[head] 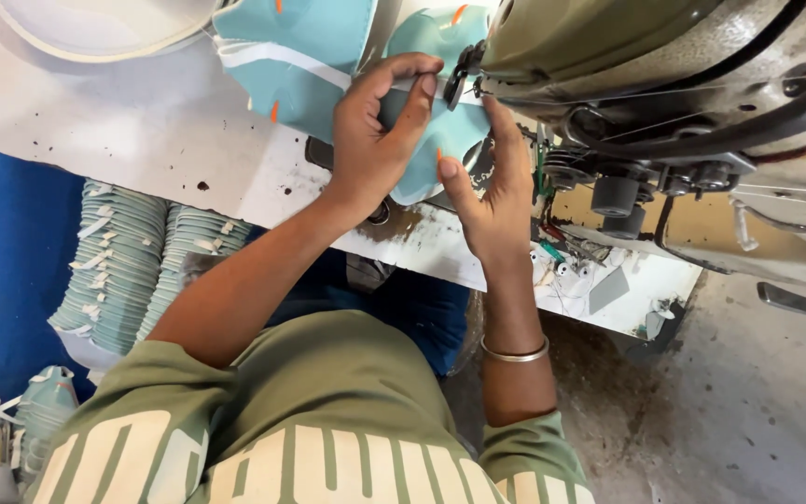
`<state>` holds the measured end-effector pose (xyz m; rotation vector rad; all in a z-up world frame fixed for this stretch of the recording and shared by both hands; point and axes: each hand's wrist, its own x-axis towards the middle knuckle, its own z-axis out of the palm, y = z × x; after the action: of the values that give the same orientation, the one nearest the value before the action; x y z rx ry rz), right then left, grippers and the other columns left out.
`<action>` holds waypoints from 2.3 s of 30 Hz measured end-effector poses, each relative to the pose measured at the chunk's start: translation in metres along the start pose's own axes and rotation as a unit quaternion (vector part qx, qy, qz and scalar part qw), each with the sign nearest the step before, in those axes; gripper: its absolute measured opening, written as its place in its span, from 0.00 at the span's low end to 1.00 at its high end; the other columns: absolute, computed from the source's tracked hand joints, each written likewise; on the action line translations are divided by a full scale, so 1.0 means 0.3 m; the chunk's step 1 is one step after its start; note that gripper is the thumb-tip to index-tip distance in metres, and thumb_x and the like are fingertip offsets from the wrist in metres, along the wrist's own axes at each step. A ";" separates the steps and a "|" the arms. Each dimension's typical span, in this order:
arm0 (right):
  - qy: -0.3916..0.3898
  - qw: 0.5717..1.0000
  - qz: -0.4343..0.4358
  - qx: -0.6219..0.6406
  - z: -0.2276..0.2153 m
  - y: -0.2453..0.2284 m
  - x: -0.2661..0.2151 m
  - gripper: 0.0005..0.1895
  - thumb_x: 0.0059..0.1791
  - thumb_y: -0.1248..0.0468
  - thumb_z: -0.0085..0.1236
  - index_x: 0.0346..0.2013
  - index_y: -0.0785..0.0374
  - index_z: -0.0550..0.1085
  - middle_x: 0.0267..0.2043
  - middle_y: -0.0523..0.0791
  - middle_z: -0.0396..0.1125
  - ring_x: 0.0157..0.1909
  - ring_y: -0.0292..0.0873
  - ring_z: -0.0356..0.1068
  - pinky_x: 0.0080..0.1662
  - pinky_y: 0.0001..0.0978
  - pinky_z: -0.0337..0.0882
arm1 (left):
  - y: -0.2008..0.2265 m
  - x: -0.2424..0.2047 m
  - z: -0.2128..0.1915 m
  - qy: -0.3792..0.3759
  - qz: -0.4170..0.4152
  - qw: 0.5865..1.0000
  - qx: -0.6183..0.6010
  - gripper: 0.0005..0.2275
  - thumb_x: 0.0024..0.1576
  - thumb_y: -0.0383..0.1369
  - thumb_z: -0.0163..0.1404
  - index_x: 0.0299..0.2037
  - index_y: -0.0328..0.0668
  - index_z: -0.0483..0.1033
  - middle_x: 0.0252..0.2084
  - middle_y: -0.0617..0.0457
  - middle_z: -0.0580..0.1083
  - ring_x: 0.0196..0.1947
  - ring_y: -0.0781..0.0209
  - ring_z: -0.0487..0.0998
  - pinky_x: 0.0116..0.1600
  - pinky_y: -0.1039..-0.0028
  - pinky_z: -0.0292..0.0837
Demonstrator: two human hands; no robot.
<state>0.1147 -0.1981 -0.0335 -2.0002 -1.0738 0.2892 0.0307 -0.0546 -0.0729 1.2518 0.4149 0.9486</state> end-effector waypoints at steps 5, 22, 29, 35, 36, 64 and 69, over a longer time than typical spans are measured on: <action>-0.010 0.996 0.047 0.071 0.009 0.018 -0.001 0.40 0.54 0.47 0.60 0.74 0.66 0.59 0.70 0.53 0.63 0.68 0.47 0.66 0.68 0.40 0.66 | -0.014 -0.002 0.000 0.005 0.016 1.000 0.017 0.07 0.69 0.24 0.53 0.54 0.34 0.77 0.52 0.54 0.78 0.53 0.70 0.77 0.61 0.78 0.73; -0.016 0.981 0.032 0.189 0.023 0.064 0.002 0.42 0.56 0.48 0.60 0.75 0.68 0.55 0.70 0.53 0.60 0.69 0.47 0.66 0.69 0.40 0.67 | -0.014 -0.008 0.000 -0.009 0.035 0.999 0.033 0.08 0.70 0.28 0.50 0.56 0.35 0.76 0.53 0.52 0.79 0.54 0.67 0.78 0.62 0.75 0.73; 0.248 0.958 0.016 0.145 0.027 0.081 -0.077 0.18 0.60 0.64 0.58 0.59 0.68 0.63 0.53 0.46 0.63 0.49 0.37 0.65 0.53 0.32 0.71 | 0.097 -0.200 -0.014 -0.026 -0.011 0.992 0.122 0.15 0.72 0.28 0.40 0.68 0.37 0.65 0.55 0.47 0.77 0.48 0.64 0.77 0.56 0.73 0.73; 0.086 0.981 -0.169 -0.044 0.207 0.085 -0.293 0.10 0.50 0.67 0.64 0.43 0.63 0.72 0.40 0.47 0.68 0.43 0.48 0.69 0.49 0.38 0.69 | 0.120 -0.425 -0.225 -0.115 0.045 0.952 0.280 0.17 0.64 0.25 0.56 0.63 0.42 0.71 0.40 0.50 0.79 0.31 0.64 0.77 0.38 0.72 0.73; 0.085 0.981 -0.170 -0.042 0.240 0.067 -0.278 0.10 0.50 0.67 0.64 0.43 0.63 0.72 0.40 0.47 0.68 0.43 0.48 0.69 0.49 0.38 0.69 | 0.132 -0.435 -0.240 -0.113 0.045 0.952 0.282 0.17 0.64 0.25 0.56 0.63 0.42 0.71 0.40 0.50 0.79 0.31 0.64 0.77 0.38 0.72 0.73; -0.233 0.878 0.220 0.356 0.040 -0.048 -0.513 0.19 0.55 0.49 0.57 0.44 0.63 0.69 0.32 0.40 0.62 0.31 0.34 0.61 0.35 0.26 0.62 | 0.395 -0.357 -0.436 -0.066 0.149 0.892 0.422 0.25 0.64 0.21 0.55 0.71 0.50 0.67 0.35 0.52 0.73 0.35 0.54 0.72 0.48 0.63 0.68; -0.210 0.882 0.245 0.343 0.134 0.009 -0.506 0.10 0.53 0.61 0.59 0.38 0.64 0.70 0.29 0.38 0.64 0.25 0.33 0.62 0.30 0.26 0.65 | 0.633 -0.396 -0.438 -0.002 0.174 0.911 0.374 0.18 0.62 0.19 0.50 0.62 0.43 0.71 0.46 0.45 0.77 0.38 0.53 0.73 0.47 0.64 0.69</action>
<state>0.0023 -0.2939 -0.0868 -1.5354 -0.5495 1.2379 -0.2043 -0.0653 0.0370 2.0780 0.5948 1.1305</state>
